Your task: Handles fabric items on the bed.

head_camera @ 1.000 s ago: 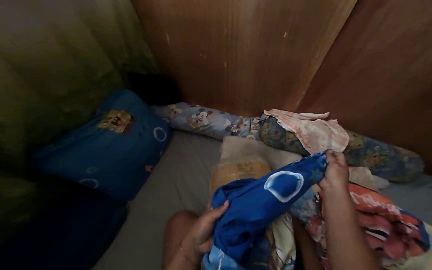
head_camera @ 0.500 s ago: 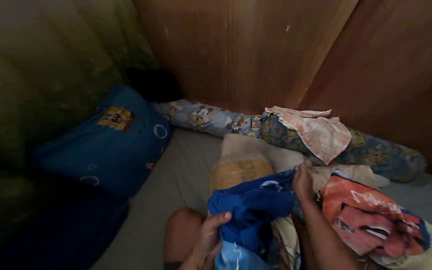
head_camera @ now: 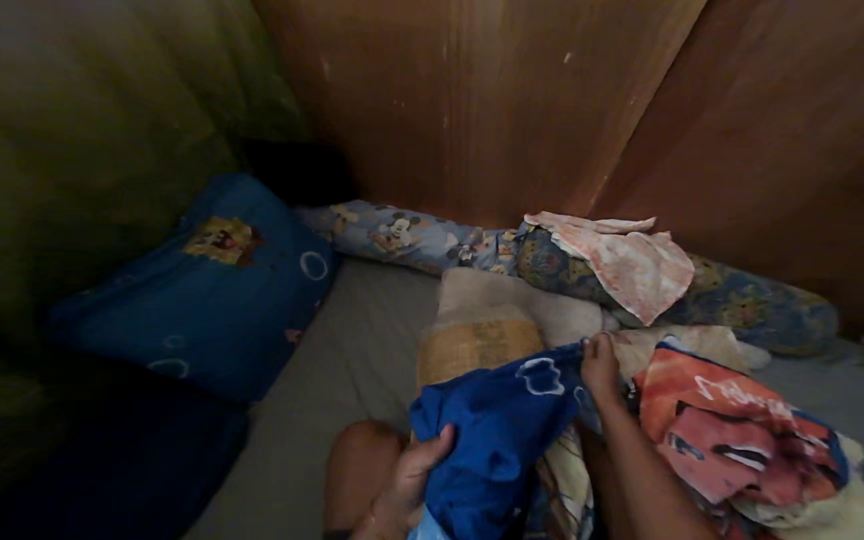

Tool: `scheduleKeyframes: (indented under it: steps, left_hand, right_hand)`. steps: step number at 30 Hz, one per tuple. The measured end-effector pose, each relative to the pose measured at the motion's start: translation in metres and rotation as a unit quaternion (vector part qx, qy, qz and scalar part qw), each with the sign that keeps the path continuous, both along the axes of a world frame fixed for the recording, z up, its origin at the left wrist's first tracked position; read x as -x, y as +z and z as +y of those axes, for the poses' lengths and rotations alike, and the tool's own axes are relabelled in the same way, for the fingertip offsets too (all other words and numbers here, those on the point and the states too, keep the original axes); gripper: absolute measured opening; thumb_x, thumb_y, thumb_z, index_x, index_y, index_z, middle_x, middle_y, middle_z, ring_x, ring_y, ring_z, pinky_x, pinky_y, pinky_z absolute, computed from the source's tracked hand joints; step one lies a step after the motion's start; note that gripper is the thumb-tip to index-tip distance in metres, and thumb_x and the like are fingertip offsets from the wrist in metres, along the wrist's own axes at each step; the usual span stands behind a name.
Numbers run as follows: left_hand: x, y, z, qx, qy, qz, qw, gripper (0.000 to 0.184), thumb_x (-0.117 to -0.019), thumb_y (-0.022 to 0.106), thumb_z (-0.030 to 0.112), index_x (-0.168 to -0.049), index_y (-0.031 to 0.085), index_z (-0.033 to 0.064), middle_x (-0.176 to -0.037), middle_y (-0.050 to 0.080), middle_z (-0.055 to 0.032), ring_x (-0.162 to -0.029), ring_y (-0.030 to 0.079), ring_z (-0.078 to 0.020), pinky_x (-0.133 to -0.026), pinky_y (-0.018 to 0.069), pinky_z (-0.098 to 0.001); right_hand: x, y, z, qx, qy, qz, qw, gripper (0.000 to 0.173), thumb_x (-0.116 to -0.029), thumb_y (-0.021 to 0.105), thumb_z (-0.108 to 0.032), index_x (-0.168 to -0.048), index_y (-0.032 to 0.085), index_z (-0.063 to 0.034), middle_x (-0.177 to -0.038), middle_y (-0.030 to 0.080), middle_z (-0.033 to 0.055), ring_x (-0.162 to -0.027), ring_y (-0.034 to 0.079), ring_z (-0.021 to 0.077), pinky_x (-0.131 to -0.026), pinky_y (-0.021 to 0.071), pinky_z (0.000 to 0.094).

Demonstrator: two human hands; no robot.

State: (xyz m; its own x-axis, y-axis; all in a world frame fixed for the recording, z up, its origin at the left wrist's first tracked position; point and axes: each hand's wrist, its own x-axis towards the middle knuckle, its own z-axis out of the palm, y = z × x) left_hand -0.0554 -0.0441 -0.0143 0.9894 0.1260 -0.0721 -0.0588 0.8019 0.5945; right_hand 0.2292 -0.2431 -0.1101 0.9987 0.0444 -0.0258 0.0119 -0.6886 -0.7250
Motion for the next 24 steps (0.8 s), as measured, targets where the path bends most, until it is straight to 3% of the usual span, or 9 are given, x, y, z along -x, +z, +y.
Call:
scheduleKeyframes:
  steps: [3,9,14,16,18,20,22,23,24]
  left_hand:
    - [0.003,0.005,0.002,-0.049,0.024,0.018,0.998,0.017,-0.0914,0.073,0.036,-0.099,0.078,0.0224,-0.097,0.078,0.001,-0.092,0.074,-0.0058,-0.086,0.0603,-0.0247]
    - [0.015,-0.006,0.001,0.006,-0.028,-0.196,0.98,0.028,-0.1003,0.06,0.034,-0.12,0.076,0.0222,-0.115,0.076,0.0058,-0.108,0.069,-0.0013,-0.097,0.0545,-0.0205]
    - [0.025,0.011,-0.004,-0.002,-0.09,-0.229,0.969,0.028,-0.1009,0.06,0.03,-0.124,0.075,0.0232,-0.12,0.075,0.0081,-0.112,0.068,0.0001,-0.099,0.053,-0.0199]
    - [0.037,0.028,0.01,-0.101,0.007,-0.244,0.965,0.029,-0.0999,0.061,0.032,-0.124,0.074,0.0234,-0.121,0.074,0.0105,-0.113,0.066,0.003,-0.098,0.0514,-0.0167]
    - [0.039,0.057,0.024,-0.282,0.152,-0.222,0.921,0.033,-0.0995,0.055,0.048,-0.123,0.072,0.0345,-0.12,0.072,0.02,-0.113,0.062,0.0101,-0.098,0.0494,-0.0125]
    - [0.025,0.085,0.033,-0.398,0.227,-0.173,0.872,0.031,-0.1006,0.051,0.051,-0.121,0.071,0.039,-0.117,0.072,0.0234,-0.11,0.063,0.0113,-0.097,0.051,-0.0132]
    - [0.001,0.099,0.033,-0.486,0.258,-0.104,0.829,0.032,-0.1029,0.049,0.051,-0.113,0.072,0.0323,-0.108,0.073,0.0211,-0.103,0.064,0.0109,-0.093,0.0538,-0.0149]
    - [-0.012,0.102,0.033,-0.541,0.26,-0.083,0.795,0.038,-0.1044,0.046,0.051,-0.11,0.072,0.024,-0.101,0.072,0.0179,-0.099,0.064,0.0116,-0.091,0.0541,-0.0149]
    - [-0.024,0.104,0.032,-0.589,0.258,-0.088,0.76,0.044,-0.1056,0.046,0.049,-0.107,0.072,0.0144,-0.096,0.071,0.0129,-0.095,0.064,0.0114,-0.088,0.0543,-0.0148]
  right_hand:
    - [-0.006,0.008,0.005,-0.001,0.01,-0.007,1.0,0.034,-0.1105,0.042,-0.015,-0.129,0.052,0.0113,-0.118,0.064,0.0318,-0.112,0.064,0.0441,-0.098,0.0492,0.0559]
    - [0.004,0.011,0.03,0.002,0.058,0.033,0.998,0.035,-0.1109,0.04,-0.016,-0.133,0.049,0.0099,-0.121,0.063,0.0312,-0.112,0.064,0.043,-0.098,0.0502,0.0549]
    - [0.029,0.018,0.08,-0.023,0.139,0.045,0.989,0.038,-0.1104,0.041,-0.015,-0.137,0.049,0.0105,-0.129,0.061,0.0297,-0.119,0.062,0.0391,-0.104,0.0485,0.0495]
    - [0.034,0.042,0.097,-0.056,0.191,0.062,0.978,0.04,-0.1098,0.044,-0.017,-0.141,0.047,0.0069,-0.13,0.061,0.0266,-0.118,0.063,0.0337,-0.102,0.0499,0.0451]
    - [0.048,0.079,0.102,-0.147,0.239,0.04,0.959,0.047,-0.1078,0.051,-0.02,-0.147,0.042,0.0052,-0.134,0.059,0.0258,-0.116,0.064,0.0294,-0.099,0.0518,0.0411]
    - [0.071,0.116,0.096,-0.277,0.304,-0.056,0.91,0.06,-0.1016,0.061,-0.029,-0.145,0.042,0.007,-0.132,0.06,0.0222,-0.116,0.064,0.0245,-0.094,0.0561,0.0358]
    - [0.102,0.15,0.086,-0.35,0.429,-0.132,0.822,0.091,-0.0899,0.068,-0.059,-0.148,0.036,0.0039,-0.132,0.061,0.013,-0.114,0.066,0.0179,-0.09,0.0599,0.0332]
    - [0.121,0.164,0.082,-0.342,0.493,-0.15,0.786,0.105,-0.0837,0.071,-0.066,-0.152,0.031,0.0032,-0.138,0.059,0.0129,-0.118,0.064,0.016,-0.094,0.0583,0.0323]
    - [0.139,0.173,0.081,-0.317,0.54,-0.165,0.763,0.111,-0.0817,0.075,-0.063,-0.156,0.026,0.003,-0.145,0.055,0.0144,-0.125,0.059,0.0129,-0.1,0.0546,0.0296]
